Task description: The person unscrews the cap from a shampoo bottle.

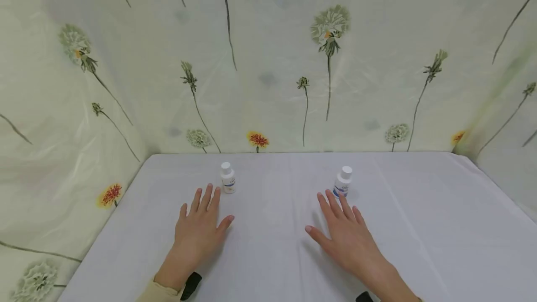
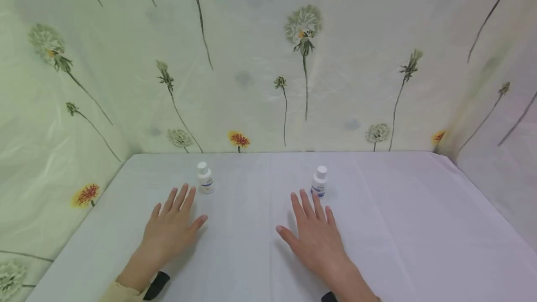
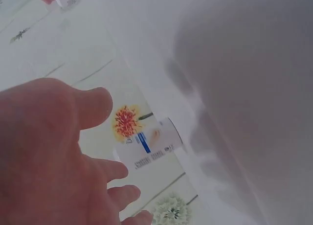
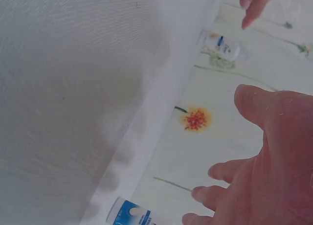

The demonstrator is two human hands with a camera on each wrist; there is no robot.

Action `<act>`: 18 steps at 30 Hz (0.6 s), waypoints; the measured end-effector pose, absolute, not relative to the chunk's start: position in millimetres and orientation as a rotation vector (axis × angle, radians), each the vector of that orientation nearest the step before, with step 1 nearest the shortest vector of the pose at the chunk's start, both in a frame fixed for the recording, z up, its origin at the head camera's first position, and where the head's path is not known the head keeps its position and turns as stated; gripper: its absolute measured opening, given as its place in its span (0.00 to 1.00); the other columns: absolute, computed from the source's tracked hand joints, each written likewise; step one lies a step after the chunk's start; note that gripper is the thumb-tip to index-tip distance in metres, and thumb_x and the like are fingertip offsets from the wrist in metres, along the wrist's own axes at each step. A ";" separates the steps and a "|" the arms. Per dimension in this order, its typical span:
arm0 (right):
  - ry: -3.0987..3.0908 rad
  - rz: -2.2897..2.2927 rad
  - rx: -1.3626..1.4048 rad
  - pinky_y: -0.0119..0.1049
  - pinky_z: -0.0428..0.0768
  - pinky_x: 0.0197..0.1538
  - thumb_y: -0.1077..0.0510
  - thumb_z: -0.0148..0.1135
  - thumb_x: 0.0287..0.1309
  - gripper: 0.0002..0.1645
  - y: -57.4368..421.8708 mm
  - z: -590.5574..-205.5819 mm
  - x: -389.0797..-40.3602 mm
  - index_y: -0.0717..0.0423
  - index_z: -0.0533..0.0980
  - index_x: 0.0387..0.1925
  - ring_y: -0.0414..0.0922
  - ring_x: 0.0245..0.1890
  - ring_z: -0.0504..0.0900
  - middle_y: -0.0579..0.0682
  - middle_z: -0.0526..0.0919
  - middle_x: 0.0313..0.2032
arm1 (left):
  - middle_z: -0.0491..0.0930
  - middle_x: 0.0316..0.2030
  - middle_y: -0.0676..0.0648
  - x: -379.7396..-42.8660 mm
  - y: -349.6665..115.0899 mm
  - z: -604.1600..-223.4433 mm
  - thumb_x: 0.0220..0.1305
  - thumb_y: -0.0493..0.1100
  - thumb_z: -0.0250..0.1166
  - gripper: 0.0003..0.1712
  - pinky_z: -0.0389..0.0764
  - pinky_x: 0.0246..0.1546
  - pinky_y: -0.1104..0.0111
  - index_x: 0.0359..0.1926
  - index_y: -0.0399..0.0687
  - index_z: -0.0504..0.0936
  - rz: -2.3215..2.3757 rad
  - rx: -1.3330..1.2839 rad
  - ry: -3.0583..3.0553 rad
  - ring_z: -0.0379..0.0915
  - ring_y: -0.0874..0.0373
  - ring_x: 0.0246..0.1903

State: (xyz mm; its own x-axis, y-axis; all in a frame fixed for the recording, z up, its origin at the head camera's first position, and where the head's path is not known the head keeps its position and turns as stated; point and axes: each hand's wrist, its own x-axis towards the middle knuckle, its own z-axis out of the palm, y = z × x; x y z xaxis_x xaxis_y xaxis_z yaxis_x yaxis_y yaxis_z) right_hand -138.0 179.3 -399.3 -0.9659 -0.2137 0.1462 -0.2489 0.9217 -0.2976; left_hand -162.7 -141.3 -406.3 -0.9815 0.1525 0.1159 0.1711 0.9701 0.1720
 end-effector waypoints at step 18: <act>-2.828 0.556 0.498 0.62 0.53 0.68 0.33 0.53 0.66 0.44 161.0 -403.3 -159.1 0.52 0.60 0.74 0.58 0.73 0.51 0.55 0.58 0.73 | 0.49 0.75 0.38 -186.4 -173.6 -402.6 0.73 0.57 0.54 0.40 0.51 0.65 0.38 0.76 0.41 0.54 -0.446 -0.252 -2.989 0.41 0.39 0.73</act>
